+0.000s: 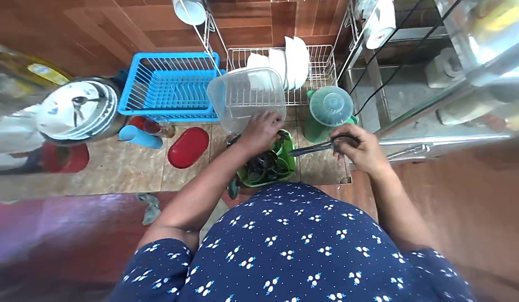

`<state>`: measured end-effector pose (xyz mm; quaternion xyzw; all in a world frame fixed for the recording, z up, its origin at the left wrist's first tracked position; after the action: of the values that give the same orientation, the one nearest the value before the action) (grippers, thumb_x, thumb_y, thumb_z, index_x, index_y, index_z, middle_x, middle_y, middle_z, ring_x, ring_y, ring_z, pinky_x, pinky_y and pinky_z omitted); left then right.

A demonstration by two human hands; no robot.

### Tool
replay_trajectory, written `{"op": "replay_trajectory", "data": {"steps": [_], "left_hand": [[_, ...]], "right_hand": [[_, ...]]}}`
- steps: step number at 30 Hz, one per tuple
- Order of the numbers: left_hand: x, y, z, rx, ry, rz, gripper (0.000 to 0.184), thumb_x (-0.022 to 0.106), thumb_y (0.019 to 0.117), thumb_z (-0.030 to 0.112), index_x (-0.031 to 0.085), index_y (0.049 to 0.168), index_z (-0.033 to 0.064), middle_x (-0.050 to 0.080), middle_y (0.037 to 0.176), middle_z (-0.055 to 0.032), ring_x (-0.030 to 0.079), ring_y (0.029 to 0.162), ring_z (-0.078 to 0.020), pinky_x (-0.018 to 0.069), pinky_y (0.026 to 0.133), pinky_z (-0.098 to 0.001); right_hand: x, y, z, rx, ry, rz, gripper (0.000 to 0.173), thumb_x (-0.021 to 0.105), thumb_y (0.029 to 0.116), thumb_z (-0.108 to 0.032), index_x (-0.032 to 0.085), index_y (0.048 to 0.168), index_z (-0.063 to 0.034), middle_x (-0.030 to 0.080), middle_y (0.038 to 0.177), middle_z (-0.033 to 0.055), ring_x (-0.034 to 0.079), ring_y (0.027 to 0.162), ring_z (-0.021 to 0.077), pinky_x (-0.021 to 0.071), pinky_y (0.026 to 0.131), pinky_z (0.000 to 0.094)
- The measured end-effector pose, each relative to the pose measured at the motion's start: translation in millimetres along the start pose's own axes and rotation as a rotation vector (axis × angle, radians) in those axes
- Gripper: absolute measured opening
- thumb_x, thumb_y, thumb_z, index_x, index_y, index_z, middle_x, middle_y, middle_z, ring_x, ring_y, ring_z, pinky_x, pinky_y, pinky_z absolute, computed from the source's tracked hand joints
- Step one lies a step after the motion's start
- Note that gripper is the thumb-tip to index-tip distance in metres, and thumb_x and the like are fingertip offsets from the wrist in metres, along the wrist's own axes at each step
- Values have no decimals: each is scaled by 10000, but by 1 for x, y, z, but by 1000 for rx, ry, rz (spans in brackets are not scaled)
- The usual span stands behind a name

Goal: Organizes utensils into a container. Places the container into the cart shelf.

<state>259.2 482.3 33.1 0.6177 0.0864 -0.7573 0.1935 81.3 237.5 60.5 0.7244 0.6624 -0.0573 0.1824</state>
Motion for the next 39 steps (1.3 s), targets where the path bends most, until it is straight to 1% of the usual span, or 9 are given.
{"op": "replay_trajectory", "data": {"steps": [5,8,14,21,27,31,34,37,39], "left_hand": [[-13,-23,0,178,78,-117,135,651,951,101,758,1018,147,642,1218,-140,580,1159,-391,451,1012,-603],[-11,-30,-5,259,273,-231,261,649,916,-4,754,1080,170,623,1268,-115,566,1165,-382,452,979,-582],[-15,-14,5,474,423,-188,177,576,927,-81,711,939,34,662,1210,-111,606,1099,-342,475,873,-522],[-17,-6,3,412,352,-93,161,568,966,32,704,879,29,653,1127,-142,596,1051,-366,468,827,-537],[-13,2,-3,243,190,52,162,632,975,132,709,1064,22,665,1110,-167,631,1060,-390,512,878,-562],[-9,4,-13,127,90,73,214,714,919,137,705,1089,6,668,1132,-184,626,1126,-396,518,941,-548],[-15,-1,-29,15,-15,18,280,775,892,189,702,1084,-1,662,1161,-193,612,1177,-388,513,1001,-524],[-30,-19,-41,-58,-66,-25,276,794,887,191,707,1104,44,639,1207,-190,587,1204,-395,493,1034,-547],[-40,-37,-40,-79,-73,13,246,760,914,176,712,1121,52,633,1235,-200,580,1216,-404,482,1041,-553]], "right_hand": [[25,10,9,-42,-127,-15,203,586,976,-22,660,1165,-9,698,983,105,661,652,130,605,587,311],[31,15,3,-50,-217,-19,209,581,973,-22,671,1162,-16,697,1001,118,676,687,150,616,632,342],[38,24,-9,-57,-234,-21,202,589,965,-8,670,1149,-19,696,1001,112,669,666,131,613,617,318],[55,37,-16,-281,-420,-164,190,575,984,-15,698,1127,-36,706,1063,108,693,884,183,604,823,369],[81,59,-27,-473,-567,-293,210,545,1010,-12,719,1117,-61,718,1068,111,720,929,244,612,832,425],[104,86,-12,-364,-619,-428,235,582,1001,-37,694,1206,-68,705,1194,146,721,1008,302,589,908,484],[119,92,-11,-202,-851,-471,546,762,923,-236,541,1417,-161,568,1349,167,680,1043,374,595,806,540],[118,84,-11,-160,-936,-402,669,849,831,-382,544,1387,-170,560,1307,169,639,1101,392,594,708,535],[106,72,-9,-130,-841,-338,613,845,836,-392,581,1310,-107,592,1266,177,666,1057,380,595,737,557]]}}
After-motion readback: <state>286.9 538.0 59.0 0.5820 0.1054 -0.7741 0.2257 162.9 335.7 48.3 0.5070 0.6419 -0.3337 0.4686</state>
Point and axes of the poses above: each hand's wrist, its own y-axis towards the middle knuckle, its own x-axis out of the palm, z = x × y, the point moved 2 cm from there along y, towards the middle knuckle
